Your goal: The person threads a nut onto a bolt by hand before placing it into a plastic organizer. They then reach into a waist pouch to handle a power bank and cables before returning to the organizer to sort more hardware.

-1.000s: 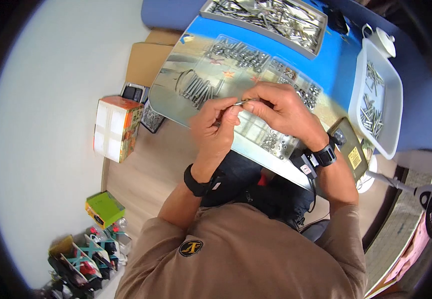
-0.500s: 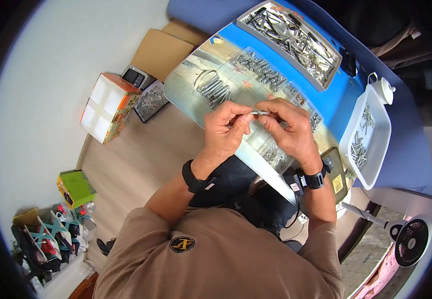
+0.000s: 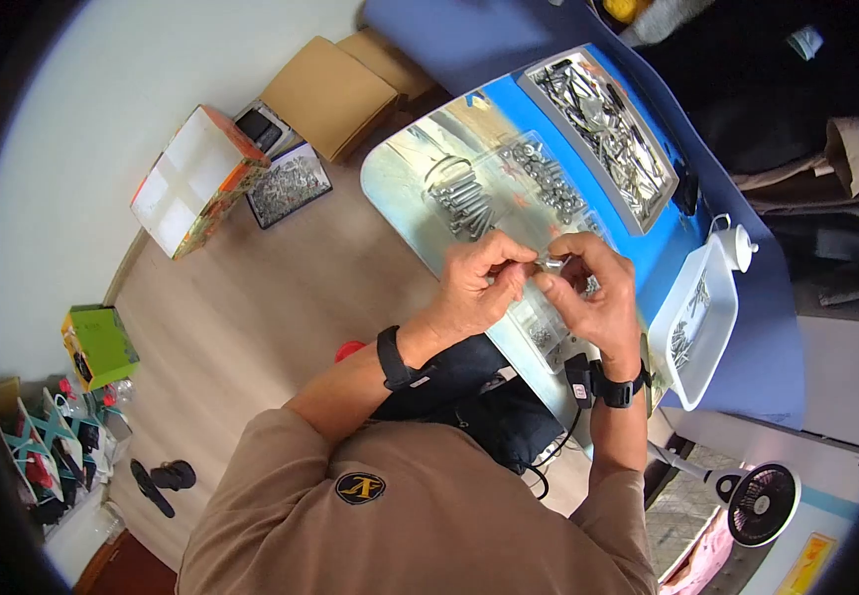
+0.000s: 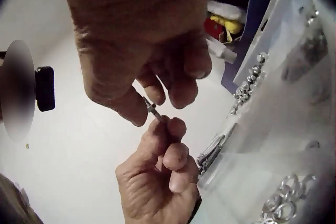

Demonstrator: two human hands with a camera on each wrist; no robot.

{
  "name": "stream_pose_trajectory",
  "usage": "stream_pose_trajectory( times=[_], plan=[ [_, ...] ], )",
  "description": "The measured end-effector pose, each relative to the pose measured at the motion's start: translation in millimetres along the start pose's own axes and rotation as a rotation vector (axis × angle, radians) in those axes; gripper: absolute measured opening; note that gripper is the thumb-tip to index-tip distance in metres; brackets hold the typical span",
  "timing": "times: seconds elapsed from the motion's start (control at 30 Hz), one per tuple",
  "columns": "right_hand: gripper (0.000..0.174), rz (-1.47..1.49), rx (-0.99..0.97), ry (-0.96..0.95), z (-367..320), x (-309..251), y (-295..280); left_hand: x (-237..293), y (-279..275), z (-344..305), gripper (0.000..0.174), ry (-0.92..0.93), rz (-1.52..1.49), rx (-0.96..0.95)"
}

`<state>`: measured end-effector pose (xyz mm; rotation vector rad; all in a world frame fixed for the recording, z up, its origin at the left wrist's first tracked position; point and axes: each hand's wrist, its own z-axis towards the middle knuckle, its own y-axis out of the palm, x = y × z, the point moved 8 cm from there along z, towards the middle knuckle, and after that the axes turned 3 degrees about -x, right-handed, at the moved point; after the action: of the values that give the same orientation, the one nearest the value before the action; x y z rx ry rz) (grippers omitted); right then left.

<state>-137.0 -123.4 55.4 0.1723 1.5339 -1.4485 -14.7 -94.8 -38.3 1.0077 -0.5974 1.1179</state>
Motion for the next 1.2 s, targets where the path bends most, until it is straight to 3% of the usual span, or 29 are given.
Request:
stream_pose_trajectory(
  times=[0.07, 0.13, 0.2, 0.27, 0.37, 0.47, 0.57, 0.67, 0.8, 0.87, 1.0, 1.2],
  plan=[
    [0.014, 0.015, -0.024, 0.021, 1.9, 0.9, 0.9, -0.3, -0.8, 0.2, 0.005, -0.005, -0.030, -0.007],
    [0.013, -0.058, -0.028, -0.244, 1.9, -16.3, 3.5, -1.8, 0.3, -0.2, 0.009, -0.029, -0.054, -0.020],
    [0.011, -0.097, -0.051, -0.216, 0.0, -20.8, 5.5, -0.3, -1.5, -0.2, 0.009, 0.001, -0.024, -0.014],
    [0.010, -0.046, -0.053, 0.058, -1.0, -5.0, 7.4, 0.6, -2.0, -1.0, 0.009, 0.031, 0.009, -0.014],
    [0.008, -0.024, -0.015, 0.085, -0.7, -8.4, 8.3, 0.5, -2.7, -2.2, 0.009, 0.027, 0.000, 0.002],
    [0.009, -0.010, -0.005, -0.053, 0.0, -17.5, 6.3, 0.4, -4.8, -3.3, 0.004, -0.007, -0.030, 0.043],
    [0.013, -0.014, -0.042, 0.102, -5.2, -2.1, 7.7, -0.4, -3.5, -6.1, 0.003, 0.000, -0.022, 0.021],
    [0.017, -0.230, -0.116, 0.064, -2.0, -5.8, 9.9, -1.6, -4.6, -8.4, 0.003, 0.016, -0.019, 0.008],
    [0.019, -0.231, -0.143, 0.044, 2.2, -14.5, 11.8, -0.1, -7.3, -7.8, 0.006, 0.043, -0.012, 0.014],
    [0.022, -0.108, -0.076, 0.149, 4.0, -16.7, 7.0, 1.4, -8.4, -7.1, 0.005, 0.045, -0.030, 0.014],
    [0.021, -0.210, -0.172, -0.052, 6.3, -19.6, 10.7, 0.7, -7.4, -6.4, 0.003, 0.023, 0.014, -0.002],
    [0.021, -0.388, -0.252, 0.025, 12.7, -19.7, 17.1, 2.3, -8.5, -6.4, 0.001, 0.045, 0.040, 0.007]
  ],
)
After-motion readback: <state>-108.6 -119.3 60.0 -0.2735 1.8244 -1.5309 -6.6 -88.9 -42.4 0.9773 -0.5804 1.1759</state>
